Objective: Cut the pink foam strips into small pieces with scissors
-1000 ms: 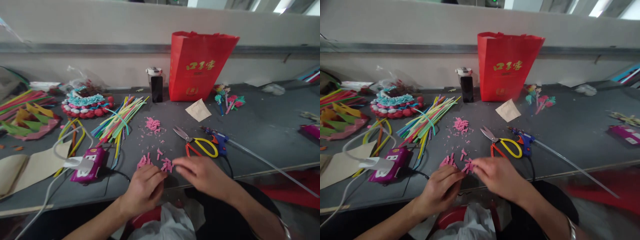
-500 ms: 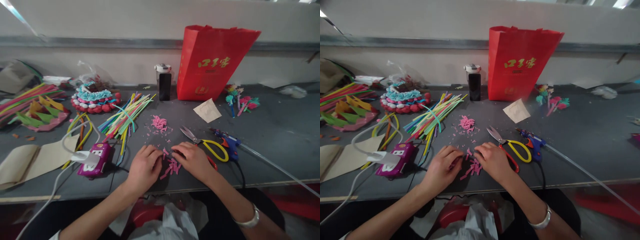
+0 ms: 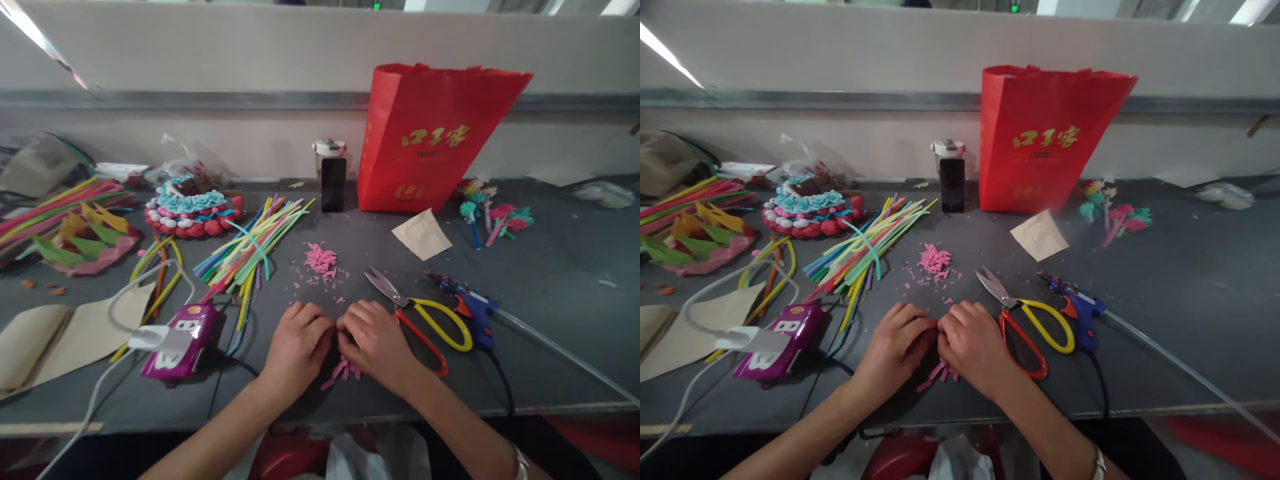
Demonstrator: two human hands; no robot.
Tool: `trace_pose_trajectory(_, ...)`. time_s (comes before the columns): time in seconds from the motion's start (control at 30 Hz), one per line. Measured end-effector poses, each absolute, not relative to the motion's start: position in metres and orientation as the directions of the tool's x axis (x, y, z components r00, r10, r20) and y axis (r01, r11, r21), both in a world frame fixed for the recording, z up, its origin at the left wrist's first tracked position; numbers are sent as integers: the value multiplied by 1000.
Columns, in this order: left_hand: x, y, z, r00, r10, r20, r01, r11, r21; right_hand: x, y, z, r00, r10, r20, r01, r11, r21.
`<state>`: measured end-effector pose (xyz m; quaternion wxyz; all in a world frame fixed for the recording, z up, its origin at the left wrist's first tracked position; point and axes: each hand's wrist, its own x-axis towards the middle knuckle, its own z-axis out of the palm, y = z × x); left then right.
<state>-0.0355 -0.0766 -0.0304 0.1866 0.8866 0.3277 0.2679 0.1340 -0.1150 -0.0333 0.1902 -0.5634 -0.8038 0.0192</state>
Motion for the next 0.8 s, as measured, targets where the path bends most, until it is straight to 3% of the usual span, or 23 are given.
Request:
trace_pose_trajectory(0.2, -40, -76, -33, 614, 700, 364, 393, -671, 628, 131, -118, -35, -293, 899, 327, 900, 375, -224)
trace_pose_trajectory(0.5, -42, -76, -30, 579, 752, 315, 366, -584, 724, 144, -126, -26, -183, 908, 377, 871, 328, -366)
trace_pose_trajectory(0.57, -43, -76, -27, 500, 821, 275, 390, -497, 775, 165, -131, -21, -76, 914, 399, 916, 222, -334)
trace_pose_trajectory(0.67, -45, -76, -25, 338, 932, 133, 401, -270, 875, 199, -138, -19, 115, 948, 298, 979, -56, -198)
trace_pose_trajectory(0.8, -44, -73, -24, 235, 972, -32, 214, -20, 977, 222, -147, -27, 160, 976, 147, 984, -146, -103)
